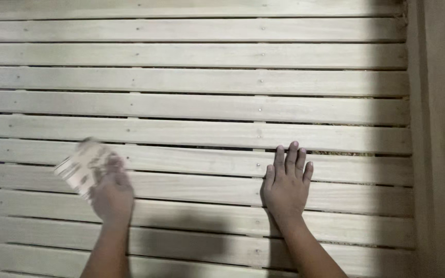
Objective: The person sands the slatted wooden surface of a large furniture panel by hand, rubbing a piece of sandpaper back and forth across the boards. They work across different sections of the panel, including the corner near the frame, and briefly switch to a red sanding block before continuing with the sandpaper.
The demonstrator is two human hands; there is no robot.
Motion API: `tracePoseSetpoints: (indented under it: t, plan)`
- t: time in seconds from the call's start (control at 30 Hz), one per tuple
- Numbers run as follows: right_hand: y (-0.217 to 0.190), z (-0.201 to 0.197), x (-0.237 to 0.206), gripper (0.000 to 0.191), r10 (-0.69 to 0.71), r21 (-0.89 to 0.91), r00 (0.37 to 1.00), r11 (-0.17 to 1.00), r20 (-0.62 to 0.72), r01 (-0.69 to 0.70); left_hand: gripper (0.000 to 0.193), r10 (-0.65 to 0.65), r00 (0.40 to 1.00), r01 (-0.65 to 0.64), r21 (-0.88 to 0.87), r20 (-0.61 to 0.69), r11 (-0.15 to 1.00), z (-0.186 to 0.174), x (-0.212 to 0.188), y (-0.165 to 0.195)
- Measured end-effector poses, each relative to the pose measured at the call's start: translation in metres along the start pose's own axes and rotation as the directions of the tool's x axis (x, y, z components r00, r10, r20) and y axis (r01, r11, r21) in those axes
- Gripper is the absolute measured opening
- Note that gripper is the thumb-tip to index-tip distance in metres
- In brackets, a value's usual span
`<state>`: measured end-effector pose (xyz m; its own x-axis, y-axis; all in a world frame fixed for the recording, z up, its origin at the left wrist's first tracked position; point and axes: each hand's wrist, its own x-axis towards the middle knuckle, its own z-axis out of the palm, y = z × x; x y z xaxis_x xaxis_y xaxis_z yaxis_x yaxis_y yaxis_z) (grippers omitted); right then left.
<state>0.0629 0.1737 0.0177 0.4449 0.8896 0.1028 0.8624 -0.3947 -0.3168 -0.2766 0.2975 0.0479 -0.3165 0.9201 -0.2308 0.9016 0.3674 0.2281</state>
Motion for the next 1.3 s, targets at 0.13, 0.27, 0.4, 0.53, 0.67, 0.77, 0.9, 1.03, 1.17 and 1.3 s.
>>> tracePoseSetpoints:
  t: [0.13,0.27,0.4,0.53,0.67,0.77,0.9,1.03,1.17,1.3]
  plan:
    - [0.001,0.003,-0.001,0.058,-0.009,-0.070,1.000,0.997,-0.010,0.009,0.048,0.231,0.899,-0.294,-0.123,-0.372,0.948,0.045,-0.026,0.053]
    - [0.008,0.002,-0.002,0.058,0.000,-0.029,1.000,1.000,0.001,0.000,0.047,0.647,0.748,-0.661,-0.083,-0.145,0.746,0.102,-0.103,0.155]
    - [0.011,0.003,-0.002,0.060,0.019,0.019,1.000,1.000,0.014,-0.019,0.041,0.892,0.452,-0.878,-0.174,-0.001,0.445,0.111,-0.118,0.184]
    - [0.013,0.003,-0.004,0.060,0.017,0.003,1.000,1.000,0.018,-0.017,0.039,0.927,0.371,-0.913,-0.206,-0.055,0.353,0.074,-0.056,0.081]
    - [0.011,-0.003,-0.003,0.063,0.104,-0.067,0.993,0.993,0.064,-0.099,0.045,0.830,0.491,-0.854,0.043,-0.267,0.519,-0.013,0.065,-0.105]
    - [-0.012,-0.001,0.000,0.066,0.192,-0.077,0.978,0.980,0.086,-0.186,0.043,0.398,0.878,-0.436,-0.101,-0.266,0.894,-0.079,0.158,-0.204]
    - [-0.088,0.028,0.002,0.073,0.174,-0.140,0.980,0.977,0.097,-0.160,0.052,0.223,0.854,-0.243,0.019,-0.469,0.970,-0.077,0.177,-0.180]
    - [-0.186,0.076,-0.004,0.069,-0.074,-0.109,0.996,0.991,0.059,0.080,0.046,0.769,0.555,-0.793,0.074,-0.317,0.604,-0.011,0.087,-0.084]
    - [-0.232,0.090,-0.010,0.065,-0.056,-0.098,0.989,0.993,0.137,0.070,0.060,0.919,0.386,-0.922,0.011,-0.075,0.388,-0.012,0.091,-0.095]
    - [-0.235,0.085,-0.011,0.063,-0.086,-0.101,0.994,0.991,0.064,0.093,0.040,0.714,0.578,-0.708,0.191,-0.395,0.679,-0.070,0.204,-0.186]
